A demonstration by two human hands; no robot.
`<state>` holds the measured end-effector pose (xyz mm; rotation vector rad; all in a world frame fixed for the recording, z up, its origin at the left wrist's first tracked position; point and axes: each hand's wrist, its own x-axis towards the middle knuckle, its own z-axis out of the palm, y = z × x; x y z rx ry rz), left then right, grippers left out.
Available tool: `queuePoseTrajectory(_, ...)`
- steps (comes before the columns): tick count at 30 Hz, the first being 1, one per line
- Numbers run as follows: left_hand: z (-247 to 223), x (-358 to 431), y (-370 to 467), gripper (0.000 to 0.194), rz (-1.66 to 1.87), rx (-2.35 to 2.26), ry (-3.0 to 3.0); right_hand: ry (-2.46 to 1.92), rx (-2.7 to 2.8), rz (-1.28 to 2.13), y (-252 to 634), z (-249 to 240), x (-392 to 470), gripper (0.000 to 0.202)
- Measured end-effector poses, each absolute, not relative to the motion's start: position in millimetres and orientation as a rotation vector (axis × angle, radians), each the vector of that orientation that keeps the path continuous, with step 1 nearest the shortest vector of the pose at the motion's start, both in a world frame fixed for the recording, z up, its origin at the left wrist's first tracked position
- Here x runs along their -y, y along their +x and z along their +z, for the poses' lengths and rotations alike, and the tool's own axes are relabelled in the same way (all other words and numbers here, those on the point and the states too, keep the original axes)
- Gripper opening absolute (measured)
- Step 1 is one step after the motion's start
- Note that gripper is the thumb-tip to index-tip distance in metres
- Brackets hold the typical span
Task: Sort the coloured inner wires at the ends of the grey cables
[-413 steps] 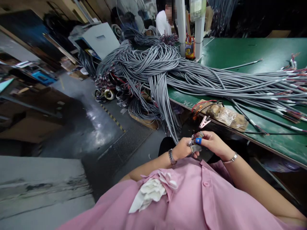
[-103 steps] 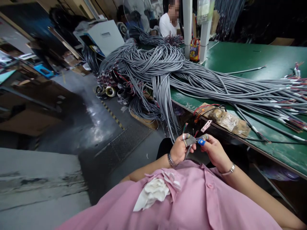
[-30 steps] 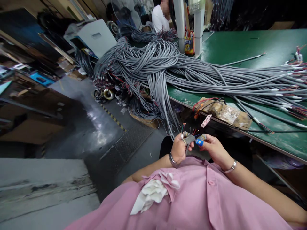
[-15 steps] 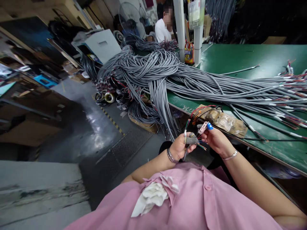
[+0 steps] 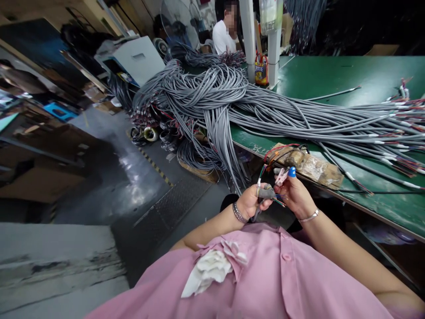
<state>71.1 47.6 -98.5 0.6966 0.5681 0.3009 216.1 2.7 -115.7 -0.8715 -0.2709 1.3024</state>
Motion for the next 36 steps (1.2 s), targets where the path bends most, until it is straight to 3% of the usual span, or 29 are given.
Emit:
queuePoseTrajectory(15, -104, -49, 73, 0.020, 0.279, -0.568, 0.690, -0.934, 0.362, 1.164, 212, -114, -3, 0.046)
queuePoseTrajectory(36, -104, -54, 78, 0.018, 0.267, -0.545, 0.671, -0.942, 0.313, 1.219, 210, -106, 0, 0.050)
